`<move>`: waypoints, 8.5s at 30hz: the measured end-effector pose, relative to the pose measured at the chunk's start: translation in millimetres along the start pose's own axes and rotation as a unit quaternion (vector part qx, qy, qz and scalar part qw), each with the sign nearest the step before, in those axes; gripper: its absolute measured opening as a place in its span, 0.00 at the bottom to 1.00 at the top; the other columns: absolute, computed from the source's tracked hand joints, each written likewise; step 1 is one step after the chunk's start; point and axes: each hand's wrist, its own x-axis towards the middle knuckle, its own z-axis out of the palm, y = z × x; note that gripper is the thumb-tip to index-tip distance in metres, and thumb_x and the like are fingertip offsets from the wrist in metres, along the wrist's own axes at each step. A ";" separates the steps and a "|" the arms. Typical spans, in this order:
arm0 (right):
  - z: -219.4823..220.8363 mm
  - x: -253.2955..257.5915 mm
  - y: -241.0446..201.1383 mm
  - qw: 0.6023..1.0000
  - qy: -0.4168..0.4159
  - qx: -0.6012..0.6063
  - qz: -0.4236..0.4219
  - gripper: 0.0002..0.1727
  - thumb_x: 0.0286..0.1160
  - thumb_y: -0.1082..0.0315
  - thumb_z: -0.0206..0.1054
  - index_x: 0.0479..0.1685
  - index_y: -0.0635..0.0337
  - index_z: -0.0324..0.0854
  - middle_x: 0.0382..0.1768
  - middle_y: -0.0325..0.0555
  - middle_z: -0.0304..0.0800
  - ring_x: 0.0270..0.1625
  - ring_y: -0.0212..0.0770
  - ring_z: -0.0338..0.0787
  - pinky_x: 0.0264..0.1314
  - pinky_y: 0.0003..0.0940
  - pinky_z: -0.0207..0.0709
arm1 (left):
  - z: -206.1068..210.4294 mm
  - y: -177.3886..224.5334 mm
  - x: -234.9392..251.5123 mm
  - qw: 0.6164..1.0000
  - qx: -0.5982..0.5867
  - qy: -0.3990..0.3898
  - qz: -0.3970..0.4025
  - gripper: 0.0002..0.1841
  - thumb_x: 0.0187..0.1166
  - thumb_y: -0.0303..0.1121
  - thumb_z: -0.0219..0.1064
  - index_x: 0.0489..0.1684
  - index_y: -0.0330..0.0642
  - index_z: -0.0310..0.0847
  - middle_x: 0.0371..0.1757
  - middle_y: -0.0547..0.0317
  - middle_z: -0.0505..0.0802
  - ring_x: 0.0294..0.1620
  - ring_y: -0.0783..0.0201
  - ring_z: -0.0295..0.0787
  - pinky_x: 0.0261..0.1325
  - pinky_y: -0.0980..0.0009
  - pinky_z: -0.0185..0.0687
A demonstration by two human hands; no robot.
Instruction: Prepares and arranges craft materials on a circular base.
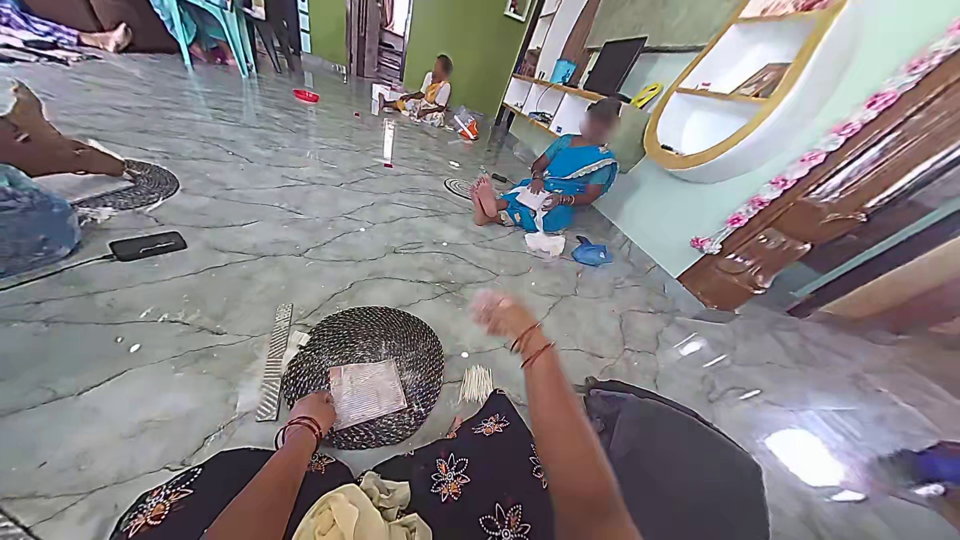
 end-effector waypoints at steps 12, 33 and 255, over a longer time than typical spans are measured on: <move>98.1 -15.3 102.8 0.853 -0.252 -0.446 0.102 0.32 0.85 0.62 0.66 0.86 0.66 0.67 0.77 0.65 0.79 0.82 0.59 0.78 0.87 0.55 0.64 | 2.0 -4.6 -5.6 1.000 -0.003 -0.007 0.006 0.16 0.86 0.29 0.61 0.66 0.32 0.84 0.71 0.30 0.87 0.78 0.34 0.80 0.78 0.34 0.71; 107.3 -10.4 110.8 0.831 -0.282 -0.473 0.077 0.30 0.87 0.60 0.65 0.84 0.66 0.70 0.78 0.67 0.78 0.83 0.63 0.75 0.87 0.61 0.62 | -0.6 -3.6 -5.7 0.999 0.008 -0.019 0.036 0.18 0.88 0.31 0.60 0.67 0.26 0.83 0.72 0.23 0.84 0.79 0.27 0.76 0.80 0.29 0.67; 256.4 17.2 177.0 0.754 -0.312 -0.578 -0.022 0.57 0.78 0.49 0.72 0.97 0.64 0.37 0.97 0.63 0.37 0.98 0.61 0.39 0.94 0.67 0.40 | 13.9 -4.7 38.3 0.990 0.138 -0.024 -0.009 0.15 0.82 0.24 0.64 0.63 0.27 0.86 0.73 0.29 0.85 0.80 0.31 0.75 0.82 0.31 0.64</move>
